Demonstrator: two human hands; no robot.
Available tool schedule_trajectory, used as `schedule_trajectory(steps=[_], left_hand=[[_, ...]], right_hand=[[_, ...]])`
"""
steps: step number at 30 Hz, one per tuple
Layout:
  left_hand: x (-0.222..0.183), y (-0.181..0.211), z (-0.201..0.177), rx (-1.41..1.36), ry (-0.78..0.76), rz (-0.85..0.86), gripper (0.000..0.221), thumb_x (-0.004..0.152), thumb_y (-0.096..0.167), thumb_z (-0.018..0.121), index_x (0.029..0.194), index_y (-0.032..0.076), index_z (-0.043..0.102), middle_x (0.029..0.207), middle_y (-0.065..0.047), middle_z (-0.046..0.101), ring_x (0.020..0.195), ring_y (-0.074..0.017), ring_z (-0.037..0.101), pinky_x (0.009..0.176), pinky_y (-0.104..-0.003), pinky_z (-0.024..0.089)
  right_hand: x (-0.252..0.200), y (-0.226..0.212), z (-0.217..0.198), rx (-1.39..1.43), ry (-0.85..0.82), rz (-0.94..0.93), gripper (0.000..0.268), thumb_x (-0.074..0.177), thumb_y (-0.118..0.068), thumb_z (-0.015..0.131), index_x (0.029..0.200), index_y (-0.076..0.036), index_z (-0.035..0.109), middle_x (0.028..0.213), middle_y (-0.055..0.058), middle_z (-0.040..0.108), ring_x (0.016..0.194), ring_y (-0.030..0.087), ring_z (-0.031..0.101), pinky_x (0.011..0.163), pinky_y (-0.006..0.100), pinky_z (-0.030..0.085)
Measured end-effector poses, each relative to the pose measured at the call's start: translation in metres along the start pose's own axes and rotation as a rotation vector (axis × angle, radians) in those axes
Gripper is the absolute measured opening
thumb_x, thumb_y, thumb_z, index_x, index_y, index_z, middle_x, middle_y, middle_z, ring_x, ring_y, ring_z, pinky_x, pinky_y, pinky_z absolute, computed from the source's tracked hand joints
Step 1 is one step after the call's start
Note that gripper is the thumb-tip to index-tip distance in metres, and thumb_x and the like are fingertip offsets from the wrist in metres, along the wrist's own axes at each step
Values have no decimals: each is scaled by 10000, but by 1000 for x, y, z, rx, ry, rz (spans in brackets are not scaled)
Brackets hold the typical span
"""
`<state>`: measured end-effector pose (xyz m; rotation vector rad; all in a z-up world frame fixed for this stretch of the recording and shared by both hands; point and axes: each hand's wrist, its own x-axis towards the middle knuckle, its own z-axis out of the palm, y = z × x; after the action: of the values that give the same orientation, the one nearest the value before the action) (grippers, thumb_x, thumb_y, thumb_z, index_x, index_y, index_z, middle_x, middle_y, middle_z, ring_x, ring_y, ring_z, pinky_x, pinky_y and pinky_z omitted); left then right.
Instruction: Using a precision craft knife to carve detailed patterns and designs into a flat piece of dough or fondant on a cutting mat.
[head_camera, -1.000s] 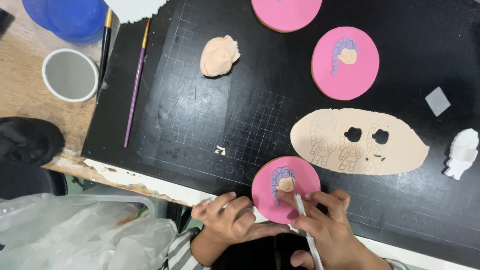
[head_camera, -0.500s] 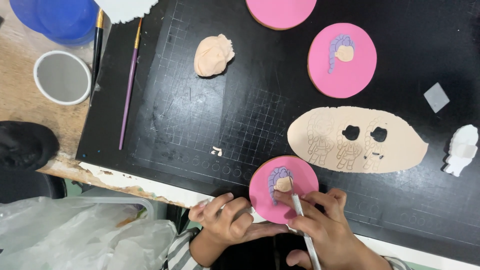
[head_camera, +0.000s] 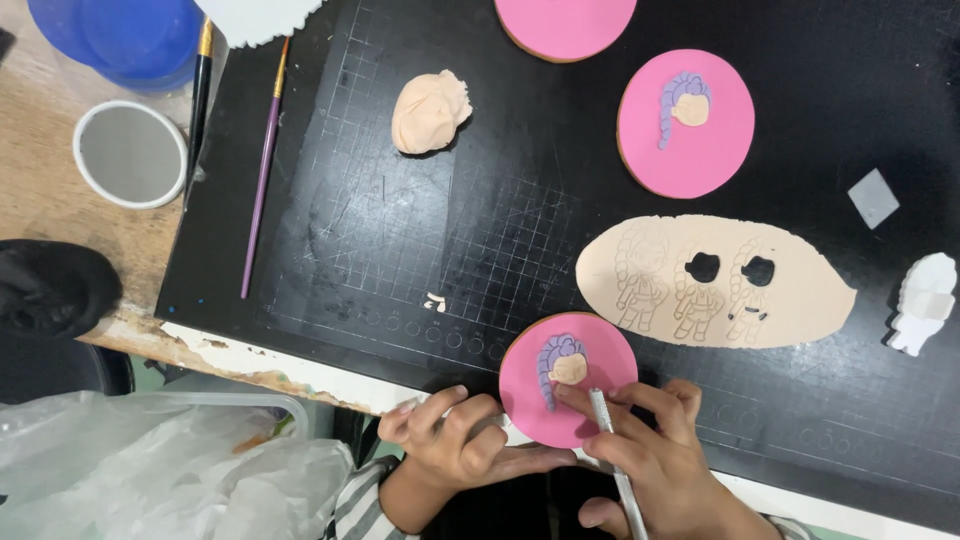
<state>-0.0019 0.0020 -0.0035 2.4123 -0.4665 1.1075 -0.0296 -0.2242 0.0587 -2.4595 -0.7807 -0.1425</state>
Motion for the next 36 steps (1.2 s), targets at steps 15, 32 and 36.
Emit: schedule_trajectory(steps=[15, 32, 36], left_hand=[[-1, 0, -1, 4, -14, 8, 815, 705, 1034, 571, 853, 255, 383, 765, 167, 590, 855, -103, 546, 937, -373, 234], [-3, 0, 1, 6, 3, 6, 835, 675, 1045, 587, 841, 252, 384, 751, 147, 570, 839, -104, 541, 966, -367, 233], [-3, 1, 0, 15, -13, 3, 810, 690, 1034, 562, 838, 254, 403, 760, 145, 579, 841, -112, 545, 952, -379, 236]], right_hand=[[-14, 11, 10, -7, 44, 199, 548, 917, -746, 420, 1070, -227, 512, 1440, 42, 645, 1241, 306, 454, 986, 510, 287], [-1, 8, 6, -29, -47, 133, 652, 892, -830, 319, 1121, -249, 508, 1496, -4, 606, 1265, 331, 446, 953, 513, 290], [-4, 9, 10, -27, -32, 116, 674, 858, -864, 327, 1073, -248, 496, 1489, 24, 610, 1294, 356, 418, 951, 530, 285]])
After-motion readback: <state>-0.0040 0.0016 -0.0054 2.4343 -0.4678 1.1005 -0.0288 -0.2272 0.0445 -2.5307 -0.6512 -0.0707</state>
